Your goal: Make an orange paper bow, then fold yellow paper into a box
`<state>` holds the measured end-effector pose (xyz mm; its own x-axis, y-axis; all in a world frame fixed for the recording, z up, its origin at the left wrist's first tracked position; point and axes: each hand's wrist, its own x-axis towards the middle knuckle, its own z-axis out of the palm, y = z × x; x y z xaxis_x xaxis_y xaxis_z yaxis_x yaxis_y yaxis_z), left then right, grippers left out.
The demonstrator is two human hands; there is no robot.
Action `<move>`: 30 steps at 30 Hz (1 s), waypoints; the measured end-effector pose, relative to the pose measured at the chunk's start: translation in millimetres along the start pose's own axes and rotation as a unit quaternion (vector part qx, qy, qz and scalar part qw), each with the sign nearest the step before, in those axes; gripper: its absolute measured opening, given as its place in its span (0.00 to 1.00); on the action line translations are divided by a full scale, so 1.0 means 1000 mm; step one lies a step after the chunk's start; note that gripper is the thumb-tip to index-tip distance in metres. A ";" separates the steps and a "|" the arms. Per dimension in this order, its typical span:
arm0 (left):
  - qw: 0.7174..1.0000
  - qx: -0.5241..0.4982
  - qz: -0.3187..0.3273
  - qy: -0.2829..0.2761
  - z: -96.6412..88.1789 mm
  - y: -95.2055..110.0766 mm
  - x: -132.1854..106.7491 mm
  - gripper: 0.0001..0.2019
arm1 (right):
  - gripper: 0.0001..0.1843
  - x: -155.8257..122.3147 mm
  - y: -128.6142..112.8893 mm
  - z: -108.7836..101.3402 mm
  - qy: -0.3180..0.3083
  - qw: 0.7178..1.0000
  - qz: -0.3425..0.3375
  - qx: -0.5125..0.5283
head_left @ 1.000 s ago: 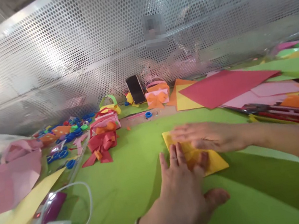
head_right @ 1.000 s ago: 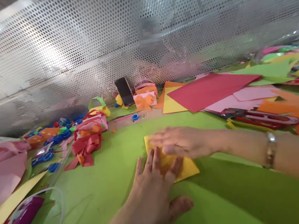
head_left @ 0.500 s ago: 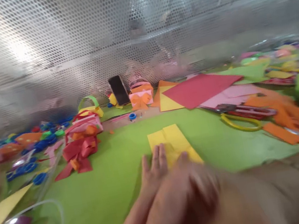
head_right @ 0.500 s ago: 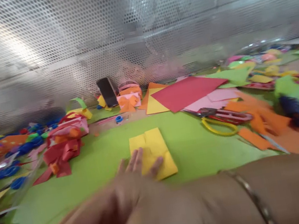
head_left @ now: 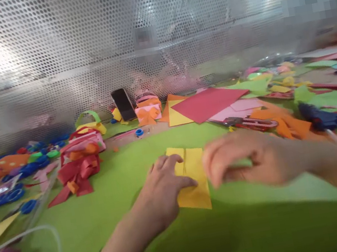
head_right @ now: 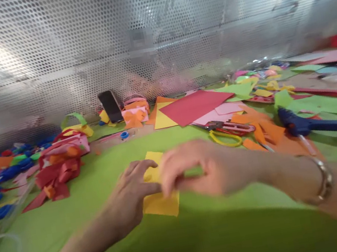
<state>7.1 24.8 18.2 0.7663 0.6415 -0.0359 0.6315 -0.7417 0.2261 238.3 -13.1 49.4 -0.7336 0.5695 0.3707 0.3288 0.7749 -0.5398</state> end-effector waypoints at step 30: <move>0.994 0.058 -0.059 -0.073 -0.002 0.017 0.005 0.19 | 0.09 -0.031 0.078 0.023 0.006 0.994 0.038 -0.098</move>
<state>21.7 16.0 24.2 0.6891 0.6972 -0.1975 0.7216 -0.6852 0.0987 272.7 23.1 -21.8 -0.6956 0.6303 0.3449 0.4926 0.7678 -0.4098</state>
